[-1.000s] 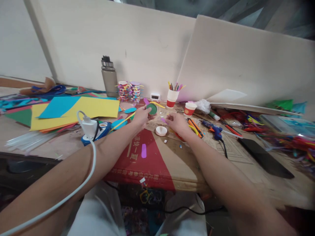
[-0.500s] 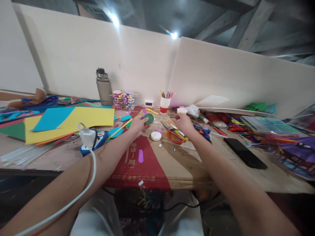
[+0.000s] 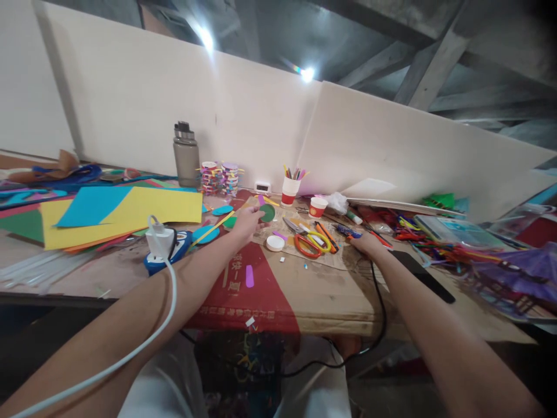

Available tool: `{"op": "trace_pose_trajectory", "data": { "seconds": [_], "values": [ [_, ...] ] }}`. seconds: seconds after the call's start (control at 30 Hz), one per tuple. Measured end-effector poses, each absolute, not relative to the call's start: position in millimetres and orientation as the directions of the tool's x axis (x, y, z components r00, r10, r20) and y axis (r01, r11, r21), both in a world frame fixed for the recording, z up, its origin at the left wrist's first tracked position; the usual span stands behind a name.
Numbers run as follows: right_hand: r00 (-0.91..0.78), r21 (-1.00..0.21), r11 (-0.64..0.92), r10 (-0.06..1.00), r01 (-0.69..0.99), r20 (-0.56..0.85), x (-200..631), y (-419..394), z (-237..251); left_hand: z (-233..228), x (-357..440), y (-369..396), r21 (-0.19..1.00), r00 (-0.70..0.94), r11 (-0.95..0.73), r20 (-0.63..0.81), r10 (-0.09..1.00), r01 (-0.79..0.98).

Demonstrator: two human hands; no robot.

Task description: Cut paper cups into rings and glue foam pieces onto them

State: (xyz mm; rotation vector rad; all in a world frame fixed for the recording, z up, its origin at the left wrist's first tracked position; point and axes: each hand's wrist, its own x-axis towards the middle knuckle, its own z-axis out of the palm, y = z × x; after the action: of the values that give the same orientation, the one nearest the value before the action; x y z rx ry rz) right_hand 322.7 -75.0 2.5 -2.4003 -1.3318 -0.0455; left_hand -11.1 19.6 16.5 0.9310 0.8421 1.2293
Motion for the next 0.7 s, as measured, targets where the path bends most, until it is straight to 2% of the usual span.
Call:
{"op": "trace_pose_trajectory", "data": {
  "seconds": [0.17,0.4,0.57,0.7],
  "values": [
    [0.620,-0.495,-0.488,0.772,0.719,0.138,324.8,-70.9,2.7,13.3,-10.2,23.0,0.918,0.143,0.106,-0.054,0.988,-0.383],
    [0.750,-0.695,-0.531,0.661,0.485,0.019,319.5,-76.0,9.6,11.0,-8.8,23.3,0.916,0.174,0.112,-0.047,0.984,-0.386],
    [0.776,-0.817,-0.432,0.630,0.383,0.030,313.6,-81.4,17.0,14.5,-8.6,20.5,0.924,0.182,0.113,-0.048,0.982,-0.365],
    [0.740,-0.904,-0.262,0.667,0.337,0.082,303.7,-80.9,17.0,17.1,-9.3,20.9,0.914,0.168,0.143,-0.084,0.982,-0.380]
  ]
}}
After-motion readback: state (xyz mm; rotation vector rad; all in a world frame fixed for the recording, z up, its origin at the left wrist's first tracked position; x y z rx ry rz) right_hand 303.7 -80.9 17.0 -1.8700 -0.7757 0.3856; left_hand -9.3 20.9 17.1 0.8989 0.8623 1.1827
